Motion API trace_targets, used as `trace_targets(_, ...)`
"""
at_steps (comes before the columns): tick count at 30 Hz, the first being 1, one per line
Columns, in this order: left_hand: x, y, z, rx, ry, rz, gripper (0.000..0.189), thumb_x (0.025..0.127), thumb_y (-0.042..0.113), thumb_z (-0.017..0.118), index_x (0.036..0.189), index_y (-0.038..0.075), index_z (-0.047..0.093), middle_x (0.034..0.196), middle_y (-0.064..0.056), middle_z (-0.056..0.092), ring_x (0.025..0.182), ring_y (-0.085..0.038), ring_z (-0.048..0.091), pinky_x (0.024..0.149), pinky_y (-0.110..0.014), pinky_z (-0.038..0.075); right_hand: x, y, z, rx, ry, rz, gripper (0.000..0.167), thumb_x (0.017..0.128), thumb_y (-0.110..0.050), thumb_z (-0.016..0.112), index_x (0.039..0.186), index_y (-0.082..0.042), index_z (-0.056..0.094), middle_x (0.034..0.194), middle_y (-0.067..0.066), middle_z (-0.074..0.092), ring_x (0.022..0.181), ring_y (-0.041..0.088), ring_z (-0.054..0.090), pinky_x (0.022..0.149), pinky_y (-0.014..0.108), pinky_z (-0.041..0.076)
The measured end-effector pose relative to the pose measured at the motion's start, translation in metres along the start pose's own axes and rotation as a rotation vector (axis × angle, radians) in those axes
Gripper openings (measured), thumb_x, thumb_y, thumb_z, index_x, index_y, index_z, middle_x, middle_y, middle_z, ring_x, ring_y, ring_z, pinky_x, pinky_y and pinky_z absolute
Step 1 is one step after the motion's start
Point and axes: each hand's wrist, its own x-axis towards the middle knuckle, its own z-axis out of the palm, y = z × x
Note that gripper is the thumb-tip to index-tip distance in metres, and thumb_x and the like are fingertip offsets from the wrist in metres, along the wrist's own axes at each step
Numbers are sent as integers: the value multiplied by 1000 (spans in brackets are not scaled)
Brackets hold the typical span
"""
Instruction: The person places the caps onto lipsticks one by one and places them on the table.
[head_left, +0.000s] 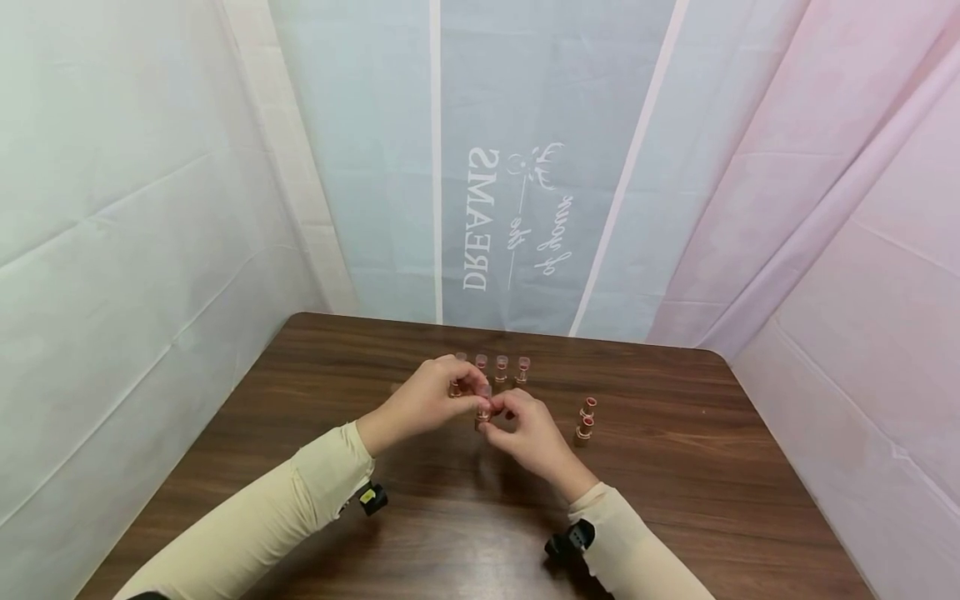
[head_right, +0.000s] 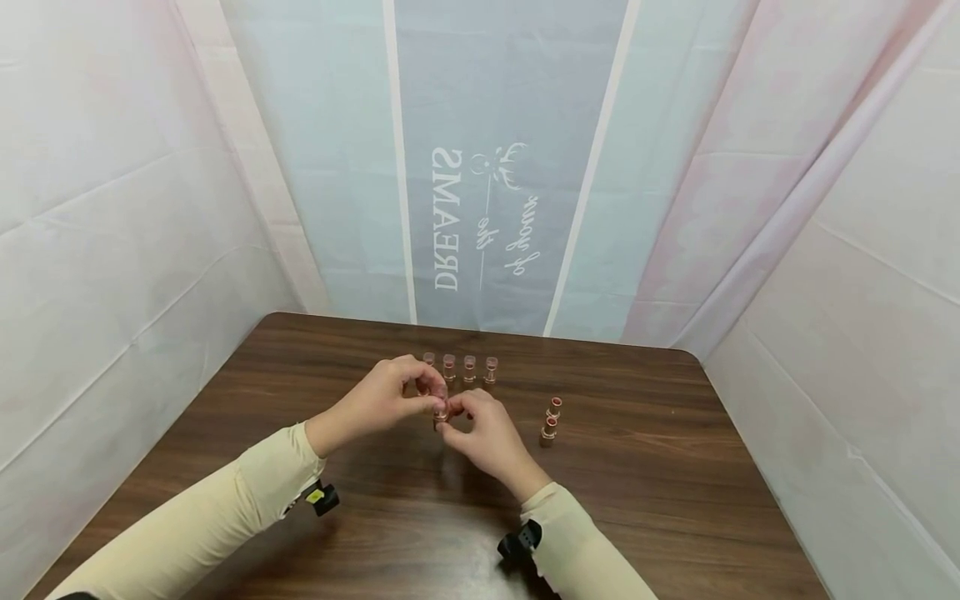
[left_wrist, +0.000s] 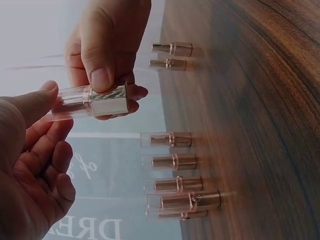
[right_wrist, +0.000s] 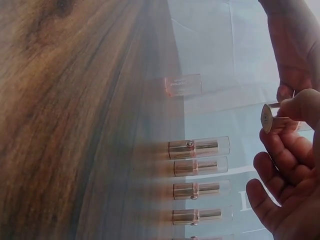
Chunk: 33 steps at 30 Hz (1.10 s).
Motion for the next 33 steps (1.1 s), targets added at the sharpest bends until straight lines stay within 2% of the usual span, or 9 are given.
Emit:
trace_targets(3, -2, 0, 0, -2, 15, -27, 17, 85, 26, 85, 95, 19, 74, 87, 12, 68, 87, -11, 60, 77, -38, 54, 2, -1, -1, -9, -5, -17, 15, 85, -18, 82, 95, -22, 72, 96, -12, 68, 94, 10, 62, 81, 38, 56)
trace_targets(6, -3, 0, -1, 1, 29, -40, 19, 85, 27, 85, 99, 19, 74, 89, 9, 68, 87, -13, 60, 77, -38, 54, 5, -1, -4, -24, -15, -25, 16, 85, -18, 83, 97, -22, 73, 96, -12, 68, 95, 11, 63, 80, 36, 55)
trace_targets(11, -11, -3, -6, 68, 22, -101, 30, 86, 29, 85, 108, 16, 73, 101, 2, 71, 96, -16, 61, 85, -38, 53, 17, -1, -8, -2, -24, 44, 14, 88, -15, 80, 99, -19, 71, 95, -7, 69, 93, 16, 66, 81, 38, 56)
trace_targets(15, -24, -16, -13, 144, 2, -208, 32, 87, 30, 84, 113, 15, 72, 108, 2, 71, 103, -15, 62, 92, -38, 52, 30, 4, -9, 8, -8, 149, 12, 90, -15, 79, 96, -17, 69, 91, -4, 70, 86, 14, 66, 77, 32, 55)
trace_targets(18, -36, -28, -17, 154, -12, -265, 31, 89, 29, 82, 114, 15, 72, 111, 1, 71, 103, -16, 62, 91, -38, 53, 39, 14, -6, -8, -6, 205, 11, 90, -16, 78, 93, -17, 67, 88, -4, 69, 81, 12, 64, 73, 31, 54)
trace_targets(26, -67, -48, -26, 138, -11, -336, 29, 90, 26, 81, 115, 16, 70, 111, -3, 70, 99, -20, 64, 87, -40, 53, 55, 44, 15, -74, -38, 266, 11, 91, -19, 79, 97, -14, 71, 91, -3, 71, 85, 13, 65, 79, 36, 55)
trace_targets(33, -78, -57, -29, 159, 1, -369, 32, 89, 25, 82, 115, 11, 71, 107, -1, 71, 99, -19, 64, 89, -42, 53, 57, 57, 28, -136, -110, 301, 15, 92, -19, 79, 104, -11, 74, 98, 0, 73, 91, 15, 67, 84, 39, 55)
